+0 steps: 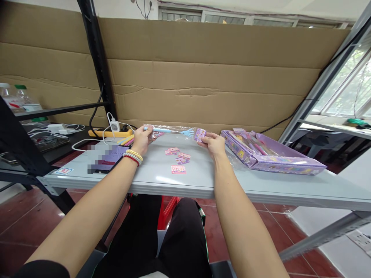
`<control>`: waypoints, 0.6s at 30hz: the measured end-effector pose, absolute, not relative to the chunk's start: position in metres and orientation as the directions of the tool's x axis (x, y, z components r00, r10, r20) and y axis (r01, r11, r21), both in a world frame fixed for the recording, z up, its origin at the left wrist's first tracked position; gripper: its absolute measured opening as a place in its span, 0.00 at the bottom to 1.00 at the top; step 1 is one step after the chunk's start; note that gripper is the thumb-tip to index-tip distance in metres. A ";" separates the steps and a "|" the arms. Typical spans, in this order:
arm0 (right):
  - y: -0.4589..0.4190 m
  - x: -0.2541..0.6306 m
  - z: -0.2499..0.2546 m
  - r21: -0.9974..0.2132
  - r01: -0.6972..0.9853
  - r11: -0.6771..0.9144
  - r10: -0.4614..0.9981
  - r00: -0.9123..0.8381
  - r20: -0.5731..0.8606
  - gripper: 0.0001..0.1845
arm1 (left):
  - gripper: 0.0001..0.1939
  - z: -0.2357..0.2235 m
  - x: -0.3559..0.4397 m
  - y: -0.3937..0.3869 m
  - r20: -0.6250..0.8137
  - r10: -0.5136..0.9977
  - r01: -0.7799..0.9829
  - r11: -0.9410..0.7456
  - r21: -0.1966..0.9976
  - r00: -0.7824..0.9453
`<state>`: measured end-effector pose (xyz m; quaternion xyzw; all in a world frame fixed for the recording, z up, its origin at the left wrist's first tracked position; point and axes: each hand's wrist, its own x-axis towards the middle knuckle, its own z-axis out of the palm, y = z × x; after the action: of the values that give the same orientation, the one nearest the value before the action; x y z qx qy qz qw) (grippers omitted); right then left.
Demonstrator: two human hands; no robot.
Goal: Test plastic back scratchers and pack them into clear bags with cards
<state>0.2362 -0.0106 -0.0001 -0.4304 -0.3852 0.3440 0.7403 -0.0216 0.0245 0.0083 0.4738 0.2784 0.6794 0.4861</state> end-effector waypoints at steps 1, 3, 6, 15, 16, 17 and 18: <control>-0.011 0.237 0.000 -0.903 -0.194 0.384 0.847 0.464 0.260 0.16 | 0.09 0.009 -0.022 0.024 0.369 0.927 -0.398 -0.367 0.841 -0.075; -0.012 0.238 0.000 -0.902 -0.220 0.371 0.854 0.462 0.238 0.16 | 0.09 0.008 -0.022 0.024 0.365 0.928 -0.400 -0.362 0.842 -0.071; -0.014 0.238 0.001 -0.904 -0.236 0.355 0.860 0.462 0.218 0.17 | 0.09 0.007 -0.023 0.026 0.377 0.923 -0.399 -0.374 0.837 -0.073; -0.019 0.234 0.005 -0.919 -0.220 0.327 0.905 0.354 0.238 0.18 | 0.11 0.005 -0.023 0.030 0.363 0.928 -0.356 -0.367 0.859 -0.080; -0.020 0.234 0.006 -0.916 -0.243 0.321 0.918 0.317 0.237 0.17 | 0.10 0.005 -0.023 0.030 0.363 0.928 -0.355 -0.368 0.859 -0.082; -0.021 0.234 0.007 -0.909 -0.276 0.312 0.931 0.282 0.234 0.15 | 0.10 0.005 -0.023 0.029 0.363 0.928 -0.354 -0.369 0.859 -0.084; -0.021 0.235 0.008 -0.902 -0.311 0.301 0.941 0.252 0.227 0.13 | 0.10 0.005 -0.023 0.029 0.364 0.928 -0.353 -0.370 0.859 -0.086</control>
<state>0.2346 -0.0213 0.0081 -0.3817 -0.4125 0.4513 0.6931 -0.0227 0.0294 0.0046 0.4806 0.2987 0.6737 0.4754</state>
